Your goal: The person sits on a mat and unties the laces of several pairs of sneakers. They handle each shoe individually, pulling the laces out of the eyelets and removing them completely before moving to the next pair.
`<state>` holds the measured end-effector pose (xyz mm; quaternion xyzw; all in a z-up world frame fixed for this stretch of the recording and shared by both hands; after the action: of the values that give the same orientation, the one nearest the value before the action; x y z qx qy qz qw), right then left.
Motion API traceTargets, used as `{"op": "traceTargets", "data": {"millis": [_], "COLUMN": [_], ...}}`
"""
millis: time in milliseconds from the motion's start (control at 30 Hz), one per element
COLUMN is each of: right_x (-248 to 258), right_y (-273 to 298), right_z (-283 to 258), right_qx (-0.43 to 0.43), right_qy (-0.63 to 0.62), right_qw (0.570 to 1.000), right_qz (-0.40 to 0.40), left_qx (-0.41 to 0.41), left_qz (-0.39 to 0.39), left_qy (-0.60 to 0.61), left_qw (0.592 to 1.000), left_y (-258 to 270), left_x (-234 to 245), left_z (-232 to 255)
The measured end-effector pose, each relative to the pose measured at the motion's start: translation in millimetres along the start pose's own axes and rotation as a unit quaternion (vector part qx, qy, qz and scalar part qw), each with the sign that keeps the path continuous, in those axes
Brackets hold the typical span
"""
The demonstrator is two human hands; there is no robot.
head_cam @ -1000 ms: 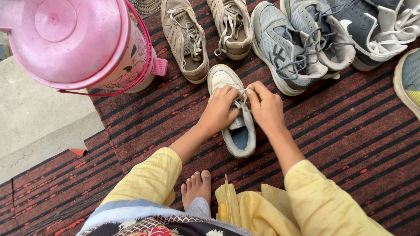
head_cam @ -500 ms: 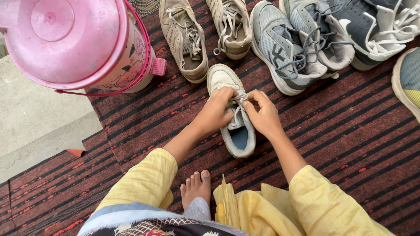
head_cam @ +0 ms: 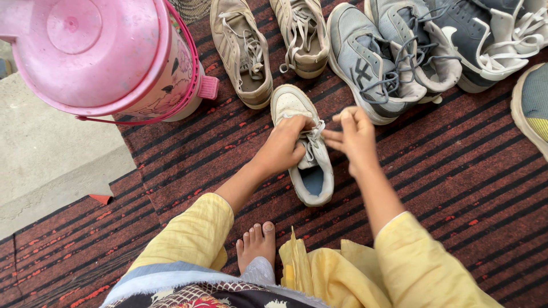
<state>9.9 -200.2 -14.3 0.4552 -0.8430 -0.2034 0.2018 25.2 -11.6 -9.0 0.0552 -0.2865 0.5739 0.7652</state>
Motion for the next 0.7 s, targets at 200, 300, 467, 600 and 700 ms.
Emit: {"op": "traceTargets", "data": {"millis": [200, 300, 467, 600, 700], "right_x": [7, 8, 8, 15, 16], "right_y": [-9, 8, 32, 31, 27], "right_z": [-1, 33, 69, 66, 58], "right_qx": [0.111, 0.175, 0.22, 0.234, 0.233], "right_qy": [0.083, 0.088, -0.052, 0.075, 0.116], "right_qw": [0.985, 0.975, 0.968, 0.966, 0.961], "right_qz": [-0.101, -0.106, -0.11, -0.084, -0.098], "left_qx": [0.038, 0.01, 0.019, -0.003, 0.11], "left_qz": [0.023, -0.019, -0.065, -0.041, -0.06], "left_qy": [-0.002, -0.093, -0.12, -0.01, 0.106], "left_qw": [0.999, 0.995, 0.99, 0.999, 0.986], "left_y": [-16, -24, -32, -31, -31], "left_x": [-9, -15, -18, -16, -19], "left_z": [-7, -10, -17, -24, -33]}}
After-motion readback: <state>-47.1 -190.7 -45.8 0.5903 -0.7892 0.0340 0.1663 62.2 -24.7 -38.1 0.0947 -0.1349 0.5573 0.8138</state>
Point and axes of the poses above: each hand's wrist, its own y-axis away from the middle knuckle, its own x-axis out of the back of the hand, z = x × y, the point moved 2 cm from there along -y, towards the middle knuckle, and after that the axes turned 14 degrees about z, right-handed, at the moved point
